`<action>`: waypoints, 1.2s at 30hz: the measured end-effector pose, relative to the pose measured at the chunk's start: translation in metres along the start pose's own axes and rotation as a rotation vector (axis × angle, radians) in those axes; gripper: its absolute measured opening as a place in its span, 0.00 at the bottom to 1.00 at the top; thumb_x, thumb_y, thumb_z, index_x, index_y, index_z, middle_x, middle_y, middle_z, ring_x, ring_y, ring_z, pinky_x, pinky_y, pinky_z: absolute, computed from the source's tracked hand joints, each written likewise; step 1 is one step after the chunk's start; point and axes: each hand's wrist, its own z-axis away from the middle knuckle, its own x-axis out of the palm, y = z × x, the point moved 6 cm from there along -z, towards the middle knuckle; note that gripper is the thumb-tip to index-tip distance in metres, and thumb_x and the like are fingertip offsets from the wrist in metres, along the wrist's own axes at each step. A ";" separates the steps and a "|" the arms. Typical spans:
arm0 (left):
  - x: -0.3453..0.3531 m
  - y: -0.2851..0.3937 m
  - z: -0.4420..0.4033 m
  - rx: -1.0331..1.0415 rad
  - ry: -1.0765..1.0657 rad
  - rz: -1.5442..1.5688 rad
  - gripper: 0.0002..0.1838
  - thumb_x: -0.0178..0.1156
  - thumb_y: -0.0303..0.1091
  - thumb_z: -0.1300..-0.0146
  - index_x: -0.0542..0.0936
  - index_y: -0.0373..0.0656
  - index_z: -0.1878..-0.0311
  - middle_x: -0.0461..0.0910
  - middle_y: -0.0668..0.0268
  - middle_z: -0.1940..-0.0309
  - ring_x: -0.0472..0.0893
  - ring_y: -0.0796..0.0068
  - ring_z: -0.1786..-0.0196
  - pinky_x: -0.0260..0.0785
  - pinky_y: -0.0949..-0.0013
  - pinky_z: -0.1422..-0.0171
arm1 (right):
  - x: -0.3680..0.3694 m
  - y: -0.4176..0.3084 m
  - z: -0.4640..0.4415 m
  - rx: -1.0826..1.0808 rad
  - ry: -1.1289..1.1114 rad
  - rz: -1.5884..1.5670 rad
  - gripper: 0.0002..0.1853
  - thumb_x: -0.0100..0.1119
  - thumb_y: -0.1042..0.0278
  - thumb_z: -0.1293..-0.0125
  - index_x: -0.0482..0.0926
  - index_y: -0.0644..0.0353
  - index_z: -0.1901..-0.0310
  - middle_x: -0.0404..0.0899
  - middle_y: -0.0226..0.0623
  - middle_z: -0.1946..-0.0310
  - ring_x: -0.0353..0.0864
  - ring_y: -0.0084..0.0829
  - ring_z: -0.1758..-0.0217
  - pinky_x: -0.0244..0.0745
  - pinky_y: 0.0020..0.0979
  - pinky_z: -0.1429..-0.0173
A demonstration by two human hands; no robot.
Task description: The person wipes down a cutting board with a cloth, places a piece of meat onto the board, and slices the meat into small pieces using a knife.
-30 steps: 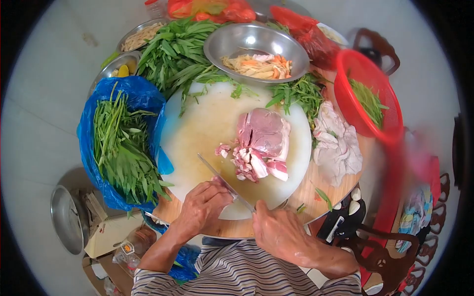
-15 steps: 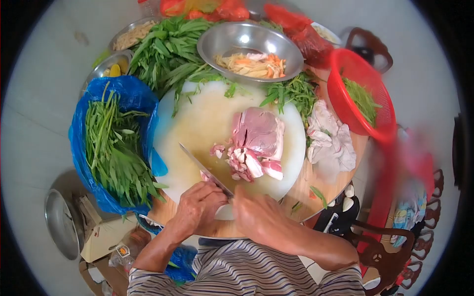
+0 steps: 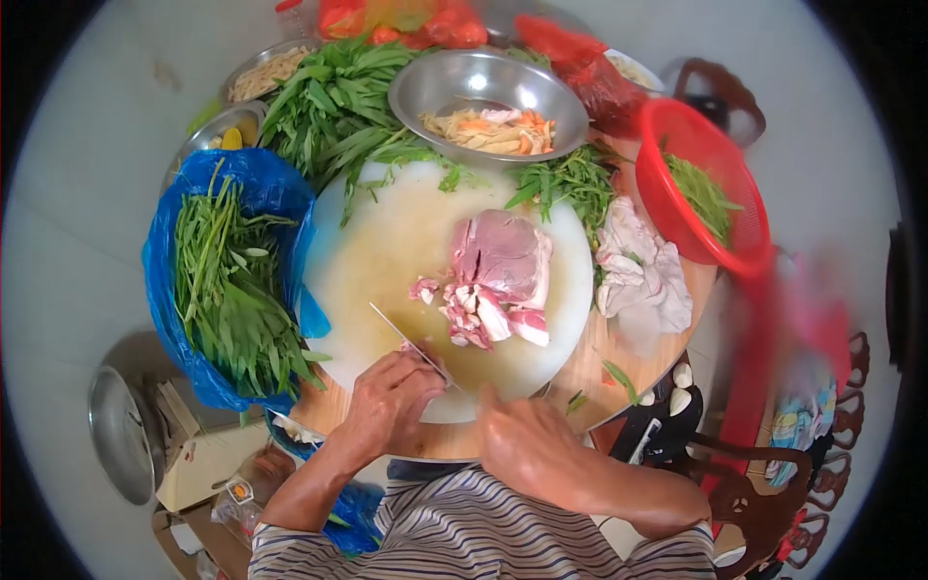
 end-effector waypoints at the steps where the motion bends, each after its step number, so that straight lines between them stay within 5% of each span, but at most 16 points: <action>1: 0.000 0.002 0.001 -0.009 0.001 -0.019 0.12 0.77 0.23 0.47 0.87 0.46 0.60 0.89 0.64 0.58 0.88 0.58 0.54 0.83 0.59 0.50 | 0.001 -0.001 -0.004 -0.044 0.062 0.015 0.09 0.58 0.79 0.36 0.74 0.77 0.58 0.84 0.64 0.77 0.91 0.60 0.71 0.86 0.50 0.69; 5: 0.002 0.002 0.001 -0.042 -0.018 -0.058 0.12 0.75 0.20 0.47 0.90 0.44 0.59 0.90 0.64 0.58 0.89 0.59 0.52 0.84 0.60 0.45 | 0.004 0.003 -0.001 -0.068 0.151 -0.002 0.08 0.58 0.80 0.37 0.74 0.77 0.59 0.84 0.64 0.77 0.91 0.61 0.70 0.86 0.49 0.68; 11: 0.005 0.004 0.004 -0.091 0.001 -0.029 0.10 0.73 0.21 0.44 0.90 0.44 0.59 0.90 0.64 0.57 0.89 0.59 0.51 0.84 0.59 0.46 | -0.005 0.011 0.043 0.028 -0.008 0.074 0.07 0.58 0.80 0.36 0.76 0.76 0.59 0.85 0.63 0.76 0.91 0.59 0.70 0.87 0.48 0.68; 17: 0.001 0.001 0.006 -0.066 0.031 -0.065 0.11 0.74 0.21 0.45 0.90 0.44 0.59 0.89 0.64 0.58 0.88 0.59 0.52 0.83 0.60 0.46 | 0.002 -0.012 -0.025 -0.261 0.346 0.105 0.06 0.60 0.77 0.34 0.79 0.73 0.59 0.86 0.59 0.76 0.93 0.52 0.69 0.89 0.45 0.66; 23: 0.004 -0.008 0.012 -0.086 0.034 0.022 0.11 0.77 0.24 0.45 0.89 0.43 0.58 0.90 0.63 0.58 0.89 0.58 0.51 0.82 0.59 0.44 | -0.019 0.020 -0.047 0.016 0.313 0.108 0.11 0.55 0.73 0.26 0.74 0.77 0.53 0.84 0.63 0.77 0.88 0.65 0.72 0.84 0.56 0.64; 26: -0.002 -0.009 0.010 -0.075 0.080 0.100 0.12 0.78 0.24 0.46 0.89 0.44 0.59 0.90 0.63 0.57 0.89 0.58 0.50 0.82 0.60 0.43 | -0.034 0.018 -0.028 -0.087 0.378 -0.016 0.13 0.56 0.70 0.23 0.73 0.76 0.52 0.82 0.62 0.78 0.85 0.67 0.72 0.80 0.60 0.65; 30: -0.021 -0.011 0.010 -0.060 0.189 0.178 0.15 0.76 0.20 0.49 0.89 0.42 0.57 0.90 0.64 0.56 0.88 0.57 0.48 0.83 0.57 0.41 | -0.030 0.013 -0.009 0.046 0.177 -0.121 0.13 0.58 0.69 0.22 0.73 0.74 0.53 0.80 0.63 0.79 0.84 0.68 0.73 0.77 0.61 0.66; 32: -0.026 -0.009 0.010 -0.029 0.183 0.128 0.15 0.76 0.21 0.50 0.89 0.43 0.57 0.90 0.64 0.55 0.88 0.57 0.48 0.83 0.57 0.41 | -0.023 0.007 -0.002 -0.002 0.132 -0.021 0.11 0.54 0.71 0.23 0.74 0.75 0.57 0.81 0.57 0.82 0.86 0.61 0.76 0.82 0.56 0.68; 36: -0.017 -0.010 0.010 0.036 -0.004 -0.021 0.15 0.78 0.24 0.48 0.90 0.47 0.56 0.89 0.66 0.53 0.88 0.59 0.47 0.83 0.58 0.40 | -0.001 0.014 0.005 -0.011 0.105 -0.035 0.10 0.55 0.72 0.23 0.74 0.74 0.58 0.81 0.55 0.83 0.86 0.59 0.78 0.82 0.54 0.71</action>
